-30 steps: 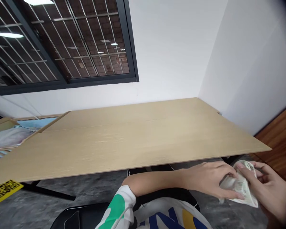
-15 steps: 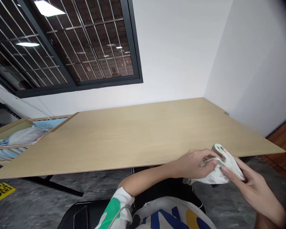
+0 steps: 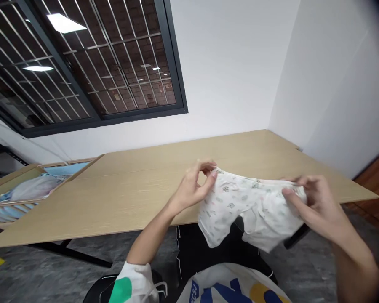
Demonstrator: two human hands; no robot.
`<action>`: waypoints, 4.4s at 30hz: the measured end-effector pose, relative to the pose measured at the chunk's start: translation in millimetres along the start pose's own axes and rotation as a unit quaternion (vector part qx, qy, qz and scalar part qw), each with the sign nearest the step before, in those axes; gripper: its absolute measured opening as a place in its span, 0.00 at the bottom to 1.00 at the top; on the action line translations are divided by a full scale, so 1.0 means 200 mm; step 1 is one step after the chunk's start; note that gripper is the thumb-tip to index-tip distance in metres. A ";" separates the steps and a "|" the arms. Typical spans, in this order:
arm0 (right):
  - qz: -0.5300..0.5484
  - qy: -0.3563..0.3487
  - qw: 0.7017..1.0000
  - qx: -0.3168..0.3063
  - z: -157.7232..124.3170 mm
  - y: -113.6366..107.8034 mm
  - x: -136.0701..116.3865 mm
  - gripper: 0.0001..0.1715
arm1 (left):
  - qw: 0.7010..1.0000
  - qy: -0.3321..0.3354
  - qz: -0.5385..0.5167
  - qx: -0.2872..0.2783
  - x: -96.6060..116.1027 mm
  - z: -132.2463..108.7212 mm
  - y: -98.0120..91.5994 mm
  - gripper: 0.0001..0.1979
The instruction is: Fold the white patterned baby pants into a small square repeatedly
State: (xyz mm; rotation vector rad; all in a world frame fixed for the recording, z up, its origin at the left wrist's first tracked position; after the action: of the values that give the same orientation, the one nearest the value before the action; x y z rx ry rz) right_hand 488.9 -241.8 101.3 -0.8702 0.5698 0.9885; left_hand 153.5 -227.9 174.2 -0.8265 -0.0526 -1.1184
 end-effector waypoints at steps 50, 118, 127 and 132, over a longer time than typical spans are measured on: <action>-0.175 0.061 0.961 -0.206 1.35 1.99 0.99 0.20 | 0.852 -0.319 0.341 -0.238 -1.46 -0.01 0.38 0.18; 0.123 -0.356 0.722 -0.580 0.15 2.06 0.17 0.34 | 0.838 -0.267 0.460 -0.119 -0.60 -1.10 0.31 0.15; 0.015 -0.387 0.779 -0.493 0.50 2.27 0.44 0.31 | 0.840 -0.263 0.464 -0.102 -0.62 -1.14 0.32 0.26; -0.049 -0.315 0.800 -0.509 0.76 2.41 0.57 0.35 | 0.842 -0.263 0.456 -0.114 -0.62 -1.16 0.32 0.28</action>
State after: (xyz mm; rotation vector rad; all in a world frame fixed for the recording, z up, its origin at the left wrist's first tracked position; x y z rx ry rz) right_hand 116.8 70.9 -77.9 -1.3821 -0.6717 1.4085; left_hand 63.7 -262.0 -80.0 -1.1762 0.0215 0.0292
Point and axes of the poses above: each hand's wrist, its own z-axis towards the middle knuckle, its own y-axis out of the palm, x = y × z, the point moved 2 cm from there along z, towards the middle knuckle, and after that the axes turned 4 degrees about z, right-handed, at the moved point
